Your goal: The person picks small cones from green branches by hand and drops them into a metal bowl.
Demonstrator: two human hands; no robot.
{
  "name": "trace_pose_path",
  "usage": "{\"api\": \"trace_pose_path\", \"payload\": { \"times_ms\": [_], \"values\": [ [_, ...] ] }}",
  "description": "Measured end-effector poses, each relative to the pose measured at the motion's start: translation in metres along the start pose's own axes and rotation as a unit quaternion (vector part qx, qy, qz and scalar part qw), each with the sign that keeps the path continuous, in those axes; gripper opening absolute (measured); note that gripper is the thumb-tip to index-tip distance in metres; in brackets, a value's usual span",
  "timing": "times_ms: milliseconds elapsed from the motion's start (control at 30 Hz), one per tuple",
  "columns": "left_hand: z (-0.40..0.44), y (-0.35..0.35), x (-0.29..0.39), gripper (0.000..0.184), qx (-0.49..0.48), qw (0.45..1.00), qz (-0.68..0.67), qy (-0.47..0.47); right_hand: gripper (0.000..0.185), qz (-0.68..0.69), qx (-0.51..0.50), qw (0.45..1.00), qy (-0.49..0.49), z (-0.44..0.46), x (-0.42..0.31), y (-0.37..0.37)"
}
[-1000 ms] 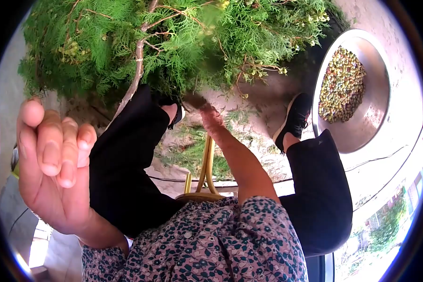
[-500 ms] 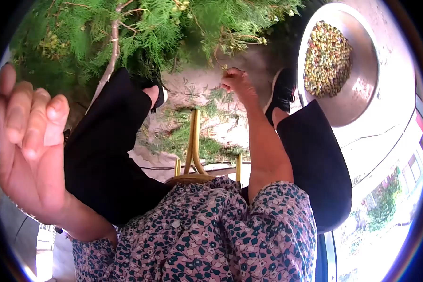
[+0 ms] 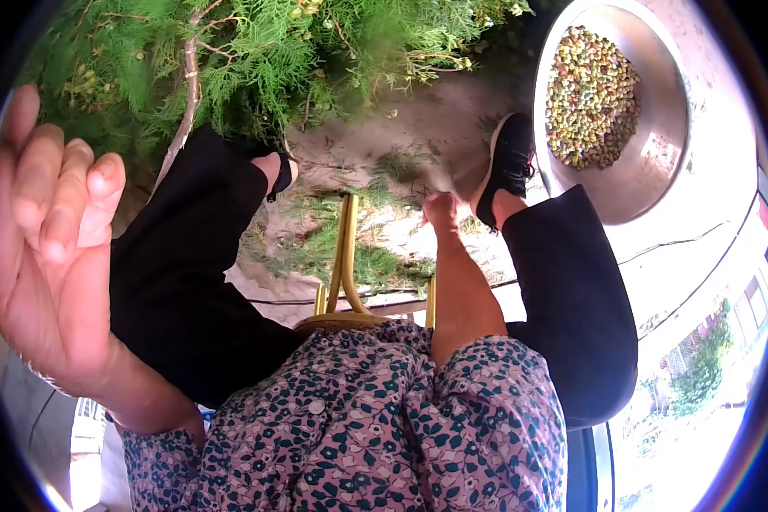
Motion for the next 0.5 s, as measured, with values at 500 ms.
{"api": "trace_pose_path", "payload": {
  "times_ms": [500],
  "values": [
    [0.001,0.014,-0.009,0.022,-0.027,0.999,-0.028,-0.018,0.014,-0.401,-0.14,0.86,-0.285,-0.039,-0.07,0.079]
  ]
}}
Point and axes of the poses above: each hand's wrist, its own z-axis towards the middle knuckle, its own y-axis out of the palm, x = y × z, the point moved 9 cm from there along z, towards the middle knuckle, and after that the axes turned 1 degree about y, right-handed, at the moved point
